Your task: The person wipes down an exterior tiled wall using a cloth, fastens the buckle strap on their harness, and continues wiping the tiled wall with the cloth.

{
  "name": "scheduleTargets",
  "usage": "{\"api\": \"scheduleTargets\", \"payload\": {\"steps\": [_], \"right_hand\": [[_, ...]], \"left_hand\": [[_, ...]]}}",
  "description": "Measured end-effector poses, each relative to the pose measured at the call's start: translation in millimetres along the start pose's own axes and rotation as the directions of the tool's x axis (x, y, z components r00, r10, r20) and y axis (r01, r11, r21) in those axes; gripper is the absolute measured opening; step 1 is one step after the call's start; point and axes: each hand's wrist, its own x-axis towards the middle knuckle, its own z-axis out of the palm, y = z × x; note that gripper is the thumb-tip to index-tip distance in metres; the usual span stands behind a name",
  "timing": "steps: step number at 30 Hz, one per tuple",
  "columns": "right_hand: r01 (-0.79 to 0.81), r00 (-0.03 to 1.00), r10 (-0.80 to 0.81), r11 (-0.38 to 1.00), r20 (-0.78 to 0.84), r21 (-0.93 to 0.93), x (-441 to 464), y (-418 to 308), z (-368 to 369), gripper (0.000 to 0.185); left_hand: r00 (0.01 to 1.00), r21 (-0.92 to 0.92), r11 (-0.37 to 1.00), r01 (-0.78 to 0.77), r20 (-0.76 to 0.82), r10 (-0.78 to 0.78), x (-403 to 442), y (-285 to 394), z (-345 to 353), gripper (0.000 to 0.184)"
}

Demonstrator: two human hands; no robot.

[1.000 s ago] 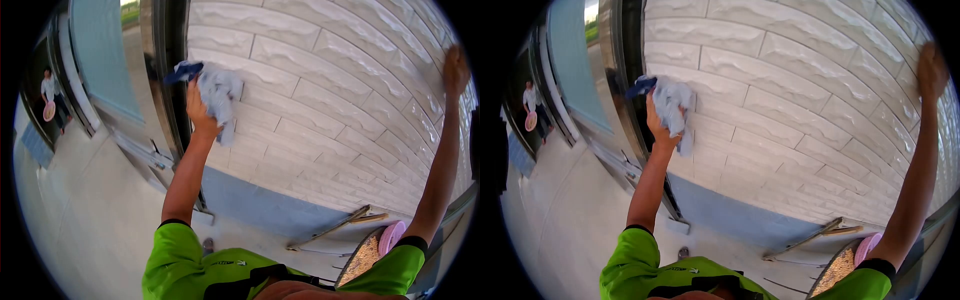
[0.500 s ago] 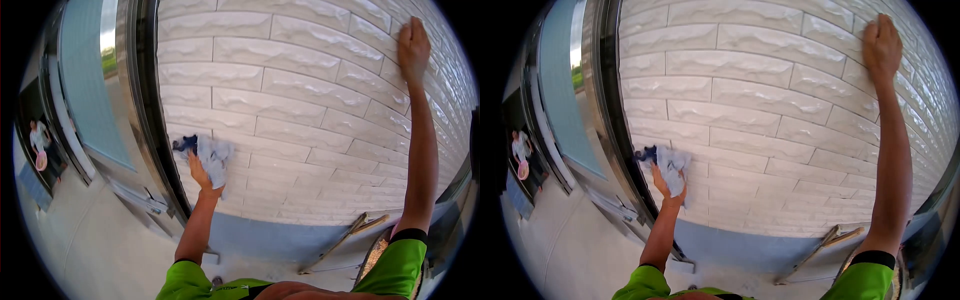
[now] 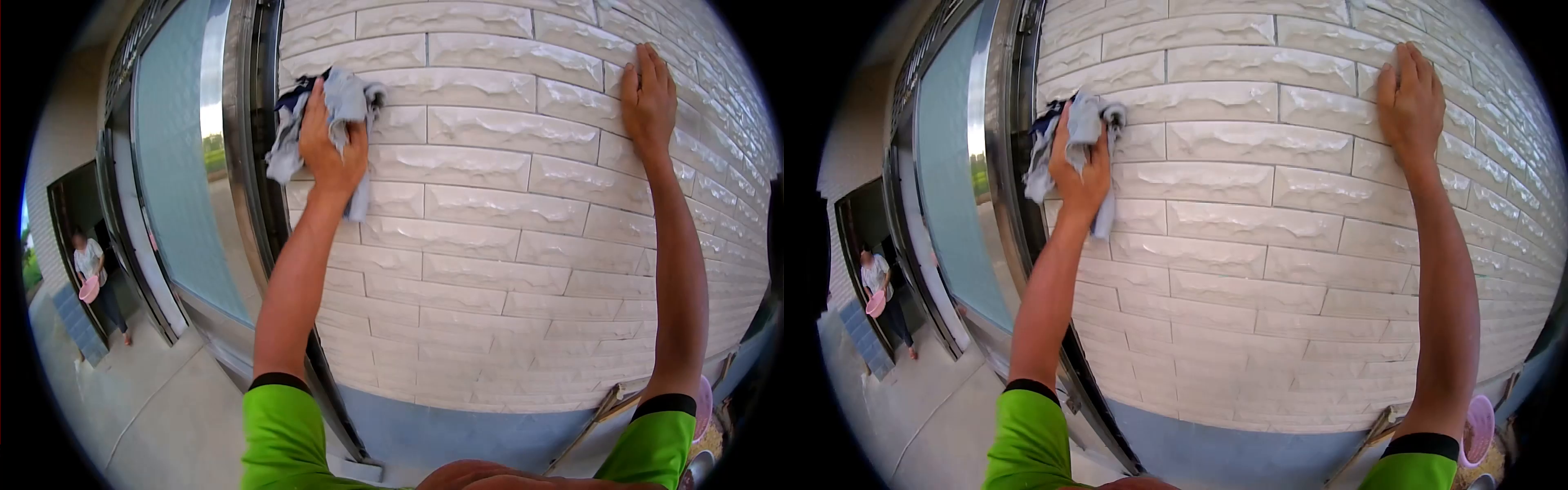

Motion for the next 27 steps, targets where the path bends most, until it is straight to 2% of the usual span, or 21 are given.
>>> {"api": "scheduleTargets", "payload": {"steps": [1, 3, 4, 5, 7, 8, 9, 10, 11, 13, 14, 16, 17, 19, 20, 22, 23, 24, 25, 26, 27], "right_hand": [[-0.004, 1.000, 0.004, 1.000, -0.013, 0.000, -0.2, 0.6, 0.4, 0.044], [0.001, 1.000, -0.001, 1.000, -0.001, -0.001, -0.8, 1.6, 1.3, 0.044], [-0.001, 1.000, 0.001, 1.000, -0.008, 0.000, -1.0, 0.5, 1.2, 0.044], [-0.013, 1.000, 0.013, 1.000, -0.004, -0.012, -1.8, -0.5, 0.8, 0.044], [-0.028, 1.000, 0.028, 0.999, -0.005, -0.025, -2.2, -0.3, 2.4, 0.044], [-0.020, 1.000, 0.020, 1.000, -0.010, -0.020, -3.1, 1.6, 3.5, 0.045], [-0.013, 1.000, 0.013, 1.000, -0.015, -0.015, -4.0, 2.7, 4.5, 0.045], [-0.015, 1.000, 0.015, 1.000, -0.016, -0.018, -4.0, 2.7, 4.5, 0.045], [-0.012, 1.000, 0.012, 1.000, -0.012, -0.012, -3.1, 2.6, 3.7, 0.045], [-0.010, 1.000, 0.010, 1.000, -0.007, -0.018, -4.0, 1.7, 3.0, 0.045], [-0.012, 1.000, 0.011, 1.000, -0.019, -0.020, -4.5, 0.3, 3.9, 0.044], [-0.015, 1.000, 0.014, 0.999, -0.020, -0.031, -5.5, 2.1, 3.8, 0.044], [0.007, 1.000, -0.008, 0.999, -0.026, -0.032, -4.7, 2.9, 4.2, 0.045], [0.026, 0.999, -0.026, 0.999, -0.021, -0.032, -3.7, 5.1, 6.9, 0.045], [0.019, 1.000, -0.020, 0.999, -0.018, -0.028, -2.5, 6.6, 8.5, 0.045], [0.020, 1.000, -0.020, 1.000, -0.003, -0.018, -3.5, 7.7, 7.7, 0.046], [0.013, 1.000, -0.013, 1.000, 0.000, -0.026, -3.7, 6.7, 7.4, 0.046], [0.004, 1.000, -0.004, 0.999, 0.000, -0.032, -3.5, 5.5, 7.5, 0.046], [0.006, 1.000, -0.006, 1.000, 0.005, -0.020, -2.8, 5.2, 7.2, 0.046], [0.011, 1.000, -0.011, 1.000, 0.005, -0.023, -3.0, 5.5, 6.5, 0.046], [0.017, 1.000, -0.017, 1.000, 0.005, -0.025, -3.0, 6.5, 6.6, 0.047]], "left_hand": [[0.999, 0.022, 0.999, -0.038, -0.005, 0.038, 15.4, -8.2, 7.9, 0.043], [0.999, 0.023, 0.999, 0.032, -0.034, -0.031, 45.9, -25.0, 25.4, 0.045], [1.000, 0.108, 0.994, -0.020, -0.010, 0.021, 64.1, -33.3, 31.4, 0.050], [0.999, 0.105, 0.994, 0.035, -0.028, -0.032, 79.4, -43.5, 40.0, 0.050], [0.997, 0.231, 0.971, 0.052, 0.037, -0.062, 112.9, -58.5, 53.1, 0.051], [0.998, 0.230, 0.972, 0.049, 0.036, -0.059, 127.8, -62.5, 56.3, 0.051], [1.000, 0.247, 0.969, -0.024, 0.010, 0.022, 145.5, -59.9, 56.0, 0.044], [0.995, 0.266, 0.959, -0.096, -0.014, 0.103, 160.8, -63.9, 60.0, 0.049], [0.996, 0.448, 0.891, 0.077, -0.002, -0.085, 180.8, -95.4, 71.5, 0.057], [0.988, 0.522, 0.840, 0.150, -0.059, -0.140, 214.3, -117.6, 86.6, 0.062], [0.988, 0.513, 0.845, 0.151, -0.058, -0.142, 215.4, -118.6, 93.1, 0.062], [0.987, 0.359, 0.920, 0.158, -0.062, -0.146, 214.0, -93.0, 93.5, 0.042], [0.987, 0.355, 0.921, 0.161, -0.055, -0.151, 209.2, -80.1, 92.3, 0.042], [0.997, 0.291, 0.955, 0.049, 0.038, -0.063, 196.8, -59.4, 95.6, 0.048], [0.992, 0.198, 0.974, -0.113, -0.024, 0.121, 190.8, -52.8, 100.9, 0.046], [0.986, -0.002, 1.000, -0.019, 0.163, 0.019, 170.8, -0.6, 88.3, 0.047], [0.988, 0.048, 0.994, -0.097, 0.125, 0.090, 162.1, 0.7, 95.1, 0.046], [0.966, 0.059, 0.985, -0.162, 0.212, 0.146, 150.1, 8.4, 91.9, 0.036], [0.950, -0.226, 0.932, -0.285, 0.063, 0.306, 137.1, 27.9, 87.8, 0.027], [0.958, -0.185, 0.950, -0.251, 0.097, 0.272, 122.5, 30.8, 86.6, 0.034], [0.976, -0.051, 0.976, -0.210, 0.039, 0.212, 107.0, 35.9, 80.6, 0.046]]}}
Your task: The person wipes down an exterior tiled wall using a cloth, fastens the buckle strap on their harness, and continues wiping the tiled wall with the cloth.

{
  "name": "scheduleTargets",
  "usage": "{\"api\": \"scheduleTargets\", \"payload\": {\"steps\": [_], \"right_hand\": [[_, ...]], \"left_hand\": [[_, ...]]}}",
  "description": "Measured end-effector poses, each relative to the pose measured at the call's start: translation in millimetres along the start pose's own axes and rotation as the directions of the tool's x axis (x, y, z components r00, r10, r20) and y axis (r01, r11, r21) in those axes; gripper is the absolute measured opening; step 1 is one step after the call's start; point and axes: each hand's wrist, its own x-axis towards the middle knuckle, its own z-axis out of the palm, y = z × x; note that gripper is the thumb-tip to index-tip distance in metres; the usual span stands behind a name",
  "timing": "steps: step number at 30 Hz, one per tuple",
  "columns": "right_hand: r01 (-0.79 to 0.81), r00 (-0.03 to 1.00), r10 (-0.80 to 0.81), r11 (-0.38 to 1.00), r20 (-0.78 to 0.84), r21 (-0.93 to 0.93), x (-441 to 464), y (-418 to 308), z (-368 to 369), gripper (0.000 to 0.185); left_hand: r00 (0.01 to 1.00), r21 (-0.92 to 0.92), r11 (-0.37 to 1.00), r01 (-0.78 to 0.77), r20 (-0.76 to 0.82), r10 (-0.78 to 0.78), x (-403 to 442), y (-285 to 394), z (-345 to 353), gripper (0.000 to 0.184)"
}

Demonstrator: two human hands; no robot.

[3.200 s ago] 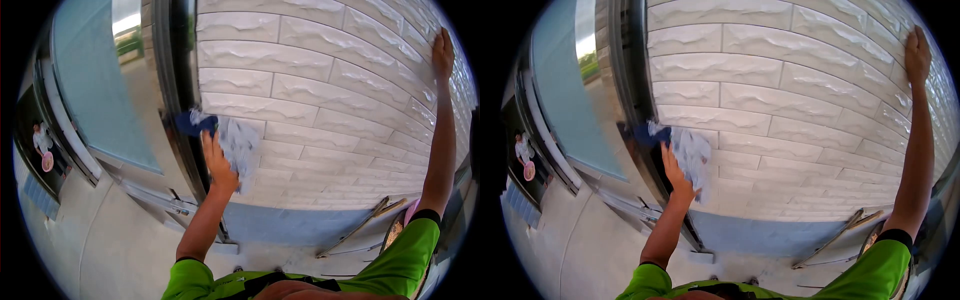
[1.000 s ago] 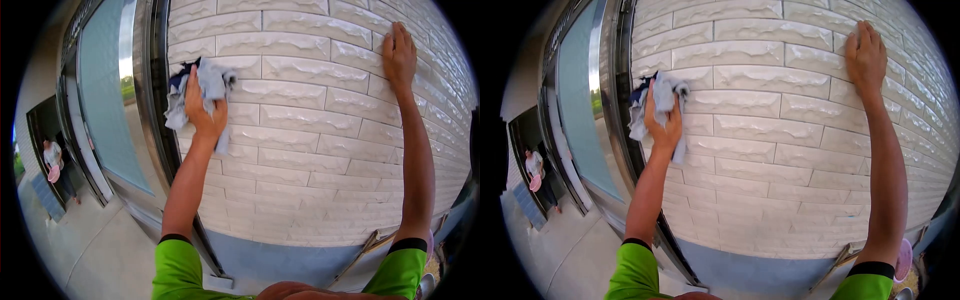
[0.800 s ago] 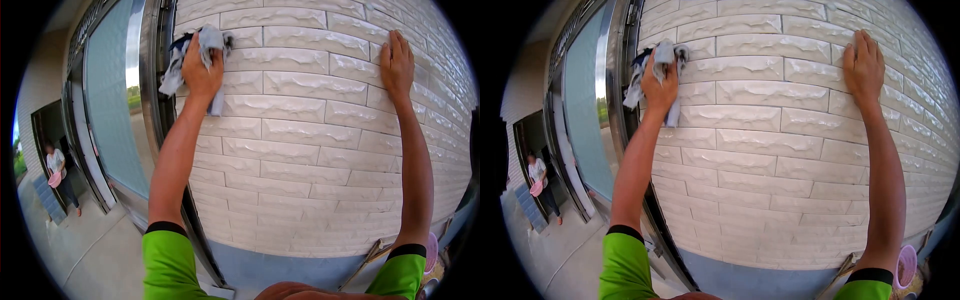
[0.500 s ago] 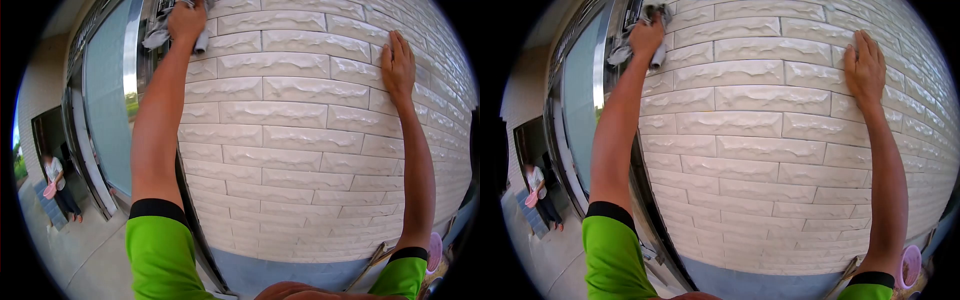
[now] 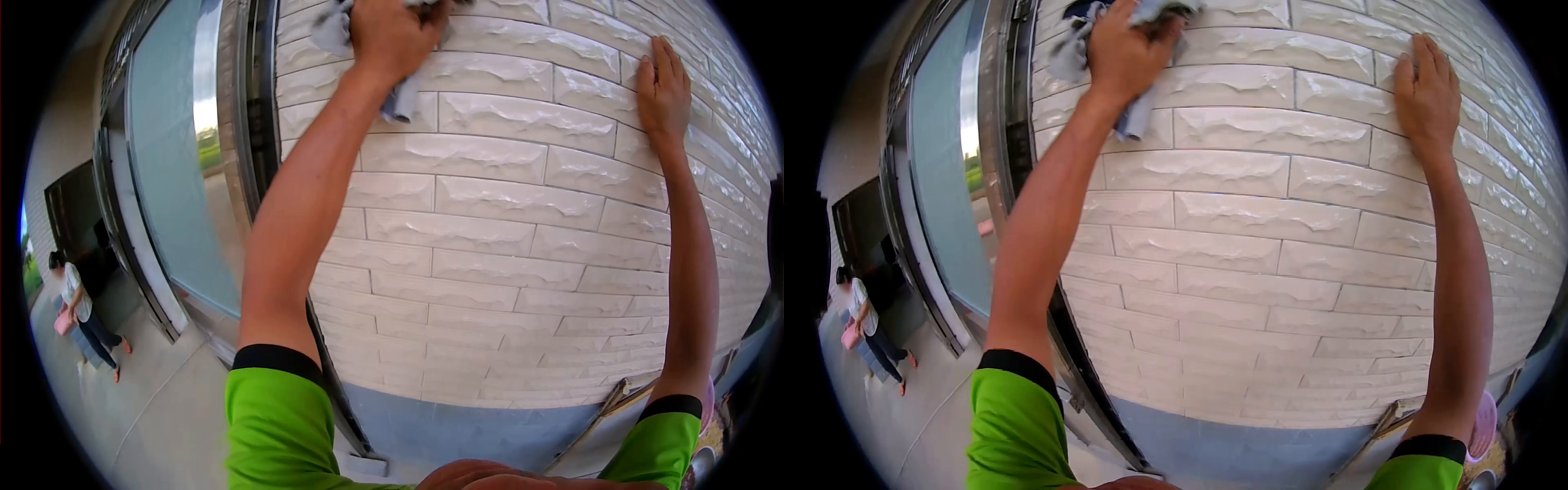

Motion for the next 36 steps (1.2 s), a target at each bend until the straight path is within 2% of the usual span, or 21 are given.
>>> {"api": "scheduleTargets", "payload": {"steps": [2, 3, 5, 6, 8, 12, 14, 15, 16, 17, 18, 19, 20, 21, 22, 23, 25, 27, 29, 31, 36], "right_hand": [[0.002, 1.000, -0.002, 1.000, 0.015, 0.016, 0.7, 2.7, 1.2, 0.048], [-0.005, 1.000, 0.005, 1.000, 0.019, 0.012, 0.2, 2.9, 0.6, 0.048], [-0.005, 1.000, 0.005, 1.000, 0.028, 0.018, 0.7, 3.8, 2.2, 0.048], [0.005, 1.000, -0.005, 1.000, 0.025, 0.012, 0.4, 4.7, 3.0, 0.048], [0.015, 0.999, -0.015, 1.000, 0.035, 0.008, -1.2, 9.8, 4.1, 0.048], [0.095, 0.995, -0.095, 0.994, 0.000, 0.060, -1.5, 15.7, 8.2, 0.049], [0.102, 0.995, -0.102, 0.993, 0.004, 0.064, -1.0, 14.3, 9.5, 0.050], [0.103, 0.995, -0.103, 0.994, -0.001, 0.034, -1.6, 15.9, 10.7, 0.050], [0.107, 0.994, -0.107, 0.994, -0.006, 0.004, -2.5, 22.0, 14.7, 0.051], [0.190, 0.981, -0.186, 0.977, 0.052, -0.100, -1.8, 37.8, 22.3, 0.052], [0.202, 0.978, -0.197, 0.976, 0.069, -0.083, -2.5, 45.5, 23.9, 0.052], [0.245, 0.968, -0.228, 0.951, 0.108, -0.191, -0.2, 44.5, 21.6, 0.053], [0.186, 0.982, -0.182, 0.978, 0.042, -0.097, -1.9, 39.4, 23.7, 0.054], [0.136, 0.990, -0.136, 0.991, -0.024, 0.005, -1.8, 28.7, 22.2, 0.055], [0.143, 0.989, -0.143, 0.990, -0.023, 0.013, -1.9, 26.9, 22.7, 0.055], [0.146, 0.989, -0.146, 0.989, -0.019, 0.007, -1.0, 28.2, 23.6, 0.054], [0.148, 0.989, -0.148, 0.989, -0.026, -0.007, 0.6, 24.6, 18.8, 0.054], [0.025, 1.000, -0.025, 1.000, 0.010, -0.011, -1.8, 9.1, 9.7, 0.052], [0.035, 0.999, -0.035, 0.999, -0.002, 0.003, -0.3, 9.0, 8.0, 0.050], [0.065, 0.998, -0.065, 0.998, 0.000, 0.028, 0.7, 9.4, 6.7, 0.048], [0.066, 0.998, -0.066, 0.997, -0.005, 0.026, -0.2, 14.2, 7.1, 0.047]], "left_hand": [[0.984, 0.175, 0.968, -0.180, 0.050, 0.174, -16.2, 1.6, -13.9, 0.052], [0.984, 0.184, 0.967, -0.176, 0.053, 0.170, -21.9, -2.8, -16.8, 0.052], [0.999, 0.321, 0.947, 0.014, -0.050, 0.002, -33.9, -13.7, -25.3, 0.046], [0.999, 0.328, 0.945, 0.020, -0.047, -0.005, -40.5, -28.6, -31.6, 0.046], [0.996, 0.668, 0.739, -0.094, 0.061, 0.071, -54.5, -66.0, -50.8, 0.060], [0.986, 0.526, 0.849, 0.048, 0.111, -0.124, -101.5, -65.5, -100.5, 0.050], [0.992, 0.414, 0.905, -0.098, 0.111, 0.056, -122.2, -58.8, -119.0, 0.039], [0.986, 0.266, 0.955, 0.130, 0.067, -0.153, -133.6, -44.6, -126.9, 0.046], [0.982, 0.274, 0.950, 0.148, 0.075, -0.174, -146.1, -39.4, -135.6, 0.046], [0.984, 0.261, 0.957, 0.127, 0.090, -0.155, -158.2, -33.8, -144.6, 0.045], [0.985, 0.248, 0.963, 0.105, 0.105, -0.134, -172.1, -28.0, -153.7, 0.045], [0.929, 0.041, 0.930, 0.366, 0.047, -0.368, -192.4, -17.7, -156.5, 0.049], [0.923, 0.051, 0.924, 0.380, 0.046, -0.382, -209.2, -10.2, -166.6, 0.049], [0.943, 0.146, 0.941, 0.307, 0.090, -0.322, -222.6, 0.4, -178.7, 0.050], [0.955, 0.233, 0.946, 0.224, 0.140, -0.261, -235.3, 11.9, -189.5, 0.052], [0.955, 0.237, 0.944, 0.229, 0.136, -0.266, -249.7, 26.1, -196.8, 0.052], [0.919, 0.076, 0.930, 0.359, 0.146, -0.367, -270.7, 55.2, -202.2, 0.052], [0.909, 0.099, 0.931, 0.351, 0.204, -0.364, -272.3, 76.8, -200.3, 0.051], [0.897, 0.122, 0.934, 0.335, 0.261, -0.356, -264.4, 81.4, -183.8, 0.050], [0.919, 0.070, 0.997, 0.015, 0.392, -0.041, -249.5, 85.0, -165.1, 0.053], [0.934, 0.079, 0.995, -0.067, 0.356, 0.035, -191.1, 62.5, -123.9, 0.056]]}}
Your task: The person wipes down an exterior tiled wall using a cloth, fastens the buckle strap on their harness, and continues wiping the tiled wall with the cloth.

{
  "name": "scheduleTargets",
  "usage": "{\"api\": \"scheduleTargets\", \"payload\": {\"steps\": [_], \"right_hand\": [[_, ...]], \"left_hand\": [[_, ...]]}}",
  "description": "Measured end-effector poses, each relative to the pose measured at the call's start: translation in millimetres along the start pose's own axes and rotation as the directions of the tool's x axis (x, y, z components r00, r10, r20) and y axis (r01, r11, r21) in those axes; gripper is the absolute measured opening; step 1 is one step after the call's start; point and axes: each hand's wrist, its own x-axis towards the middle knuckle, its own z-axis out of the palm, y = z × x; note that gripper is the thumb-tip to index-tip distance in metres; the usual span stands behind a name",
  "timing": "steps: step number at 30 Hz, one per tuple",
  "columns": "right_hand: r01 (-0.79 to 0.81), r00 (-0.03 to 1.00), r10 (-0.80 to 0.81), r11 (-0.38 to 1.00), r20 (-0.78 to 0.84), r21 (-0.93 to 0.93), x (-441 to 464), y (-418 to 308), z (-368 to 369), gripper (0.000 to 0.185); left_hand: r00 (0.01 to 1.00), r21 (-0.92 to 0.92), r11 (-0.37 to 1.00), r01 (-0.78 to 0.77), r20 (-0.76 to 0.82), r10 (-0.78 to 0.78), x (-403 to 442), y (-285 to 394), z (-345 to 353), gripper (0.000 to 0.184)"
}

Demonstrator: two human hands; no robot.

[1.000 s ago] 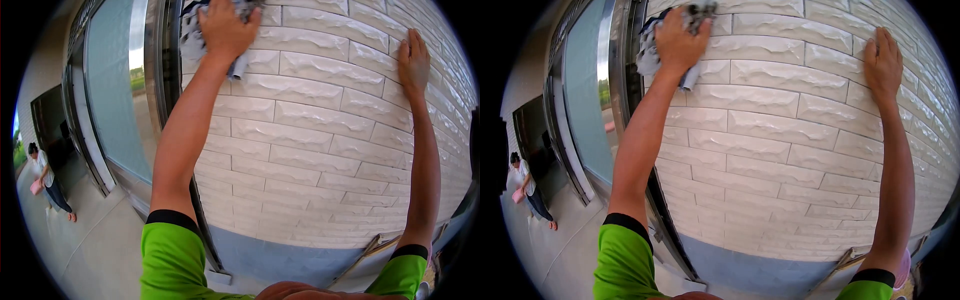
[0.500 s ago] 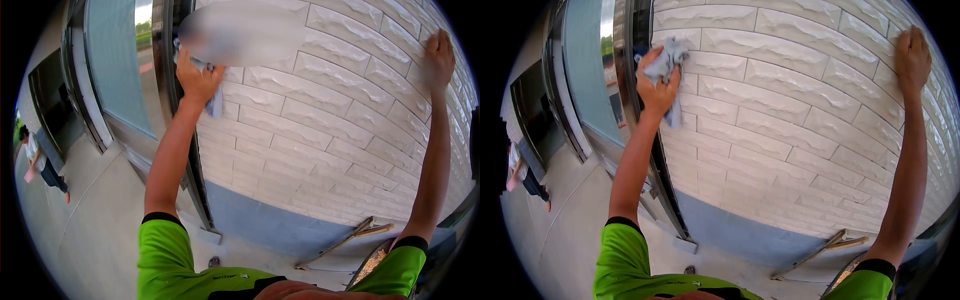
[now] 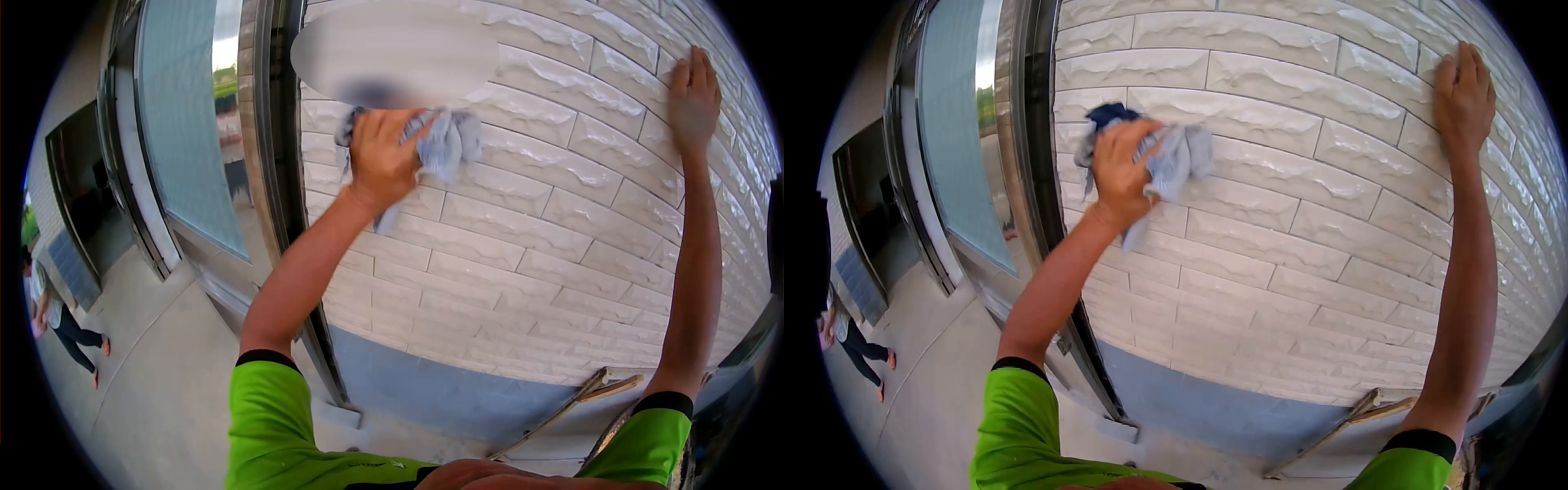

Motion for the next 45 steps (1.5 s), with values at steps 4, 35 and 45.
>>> {"api": "scheduleTargets", "payload": {"steps": [4, 35, 45], "right_hand": [[-0.008, 1.000, 0.008, 1.000, 0.005, -0.025, -1.2, -1.9, 1.3, 0.049], [0.207, 0.969, -0.166, 0.950, 0.183, -0.232, 4.8, 49.1, 39.5, 0.043], [0.318, 0.920, -0.338, 0.940, 0.199, 0.127, 2.1, 45.9, -37.7, 0.050]], "left_hand": [[0.984, 0.049, 0.998, -0.034, -0.172, 0.042, 57.9, -63.1, 2.6, 0.044], [0.325, -0.154, 0.337, 0.929, -0.102, -0.940, -388.3, 195.4, -71.6, 0.064], [0.498, -0.432, 0.517, 0.739, -0.165, -0.851, -177.4, 174.6, -1.3, 0.040]]}}
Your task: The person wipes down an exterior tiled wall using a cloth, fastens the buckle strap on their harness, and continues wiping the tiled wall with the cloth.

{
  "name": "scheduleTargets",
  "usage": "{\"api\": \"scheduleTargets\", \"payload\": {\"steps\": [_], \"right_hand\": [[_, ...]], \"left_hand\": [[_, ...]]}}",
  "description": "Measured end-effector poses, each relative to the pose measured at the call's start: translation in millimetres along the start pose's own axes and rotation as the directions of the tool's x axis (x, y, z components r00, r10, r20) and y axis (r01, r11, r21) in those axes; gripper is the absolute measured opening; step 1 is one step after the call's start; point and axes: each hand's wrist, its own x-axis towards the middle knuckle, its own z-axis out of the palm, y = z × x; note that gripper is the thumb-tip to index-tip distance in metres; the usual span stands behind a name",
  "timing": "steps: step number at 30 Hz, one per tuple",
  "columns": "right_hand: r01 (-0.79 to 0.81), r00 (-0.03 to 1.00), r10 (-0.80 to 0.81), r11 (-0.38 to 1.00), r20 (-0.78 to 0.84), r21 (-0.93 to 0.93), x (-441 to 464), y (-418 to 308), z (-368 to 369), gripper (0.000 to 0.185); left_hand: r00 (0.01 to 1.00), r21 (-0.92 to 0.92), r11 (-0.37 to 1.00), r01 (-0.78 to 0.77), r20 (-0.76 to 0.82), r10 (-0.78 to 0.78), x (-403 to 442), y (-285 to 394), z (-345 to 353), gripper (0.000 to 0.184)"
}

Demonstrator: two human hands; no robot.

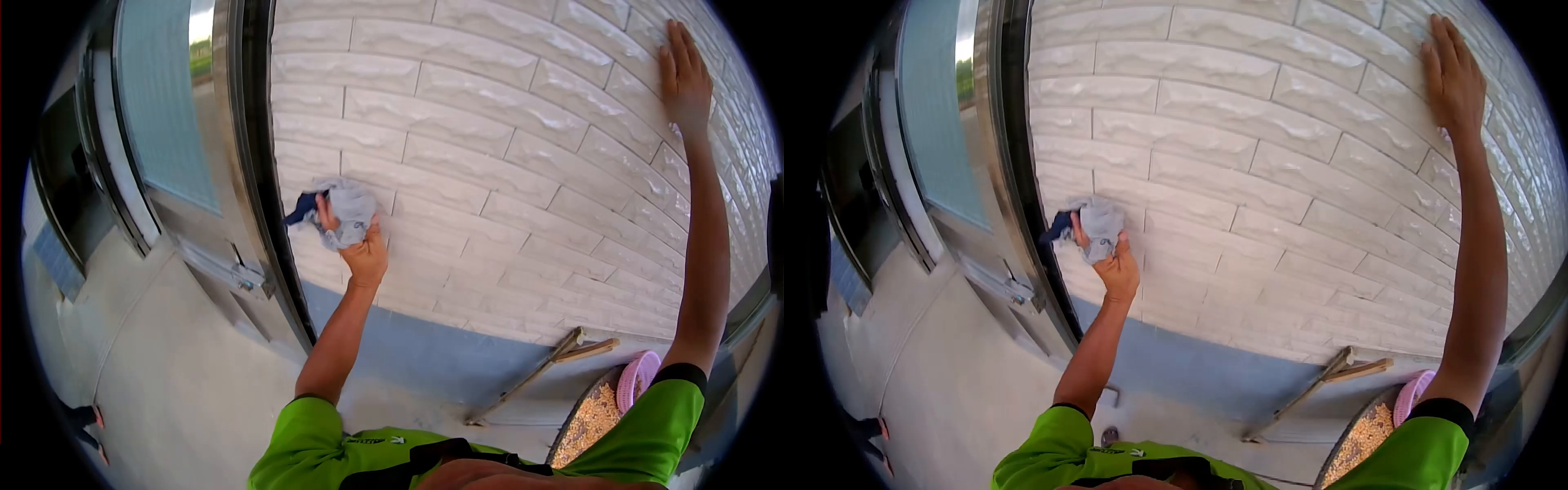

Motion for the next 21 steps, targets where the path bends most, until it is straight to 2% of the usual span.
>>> {"api": "scheduleTargets", "payload": {"steps": [1, 3, 4, 5, 6, 9, 10, 13, 14, 15, 17, 19, 21], "right_hand": [[-0.010, 1.000, 0.010, 1.000, -0.016, -0.015, -5.7, 4.5, -2.4, 0.050], [-0.055, 0.998, 0.055, 0.998, -0.036, 0.006, -20.8, 10.3, -2.7, 0.047], [-0.096, 0.994, 0.097, 0.994, -0.042, 0.044, -22.0, 8.1, -1.8, 0.046], [-0.103, 0.993, 0.105, 0.994, -0.060, 0.037, -22.0, 7.9, -2.0, 0.046], [-0.117, 0.991, 0.119, 0.993, -0.062, 0.034, -23.9, 7.6, -2.3, 0.045], [-0.144, 0.986, 0.148, 0.988, -0.073, 0.049, -25.7, 8.3, -5.2, 0.044], [-0.144, 0.987, 0.148, 0.988, -0.068, 0.060, -25.7, 8.2, -5.7, 0.044], [-0.148, 0.985, 0.152, 0.988, -0.077, 0.048, -25.9, 5.6, -5.8, 0.045], [-0.141, 0.987, 0.143, 0.990, -0.080, 0.028, -26.2, 5.5, -6.5, 0.045], [-0.147, 0.985, 0.147, 0.989, -0.087, 0.016, -25.7, 5.4, -7.4, 0.045], [-0.144, 0.985, 0.146, 0.989, -0.089, 0.025, -25.4, 4.4, -7.5, 0.045], [-0.149, 0.985, 0.149, 0.989, -0.087, 0.008, -24.5, 4.7, -8.1, 0.045], [-0.122, 0.987, 0.122, 0.992, -0.102, 0.002, -25.7, 3.9, -6.8, 0.045]], "left_hand": [[0.999, -0.049, 0.998, -0.043, -0.006, 0.043, 22.4, 10.4, 14.7, 0.041], [0.947, 0.003, 0.957, -0.291, 0.141, 0.288, 69.5, 33.9, 40.3, 0.037], [0.942, -0.005, 0.951, -0.308, 0.135, 0.306, 89.6, 45.8, 52.5, 0.037], [0.898, 0.194, 0.884, -0.426, 0.209, 0.387, 109.1, 57.6, 63.2, 0.035], [0.844, 0.373, 0.759, -0.533, 0.299, 0.446, 128.1, 67.5, 72.4, 0.033], [0.770, 0.394, 0.661, -0.639, 0.326, 0.549, 173.4, 88.5, 96.7, 0.035], [0.704, 0.391, 0.589, -0.707, 0.321, 0.633, 189.9, 96.7, 103.4, 0.038], [0.647, 0.310, 0.571, -0.760, 0.278, 0.710, 237.3, 112.8, 134.1, 0.034], [0.605, 0.372, 0.495, -0.785, 0.287, 0.743, 252.7, 121.9, 143.4, 0.027], [0.596, 0.363, 0.491, -0.792, 0.281, 0.752, 269.8, 129.9, 154.1, 0.027], [0.539, 0.241, 0.483, -0.842, 0.313, 0.782, 309.6, 141.6, 176.9, 0.026], [0.476, 0.352, 0.357, -0.865, 0.353, 0.805, 365.4, 146.5, 206.0, 0.031], [0.522, 0.104, 0.512, -0.853, 0.153, 0.839, 400.9, 185.9, 222.0, 0.041]]}}
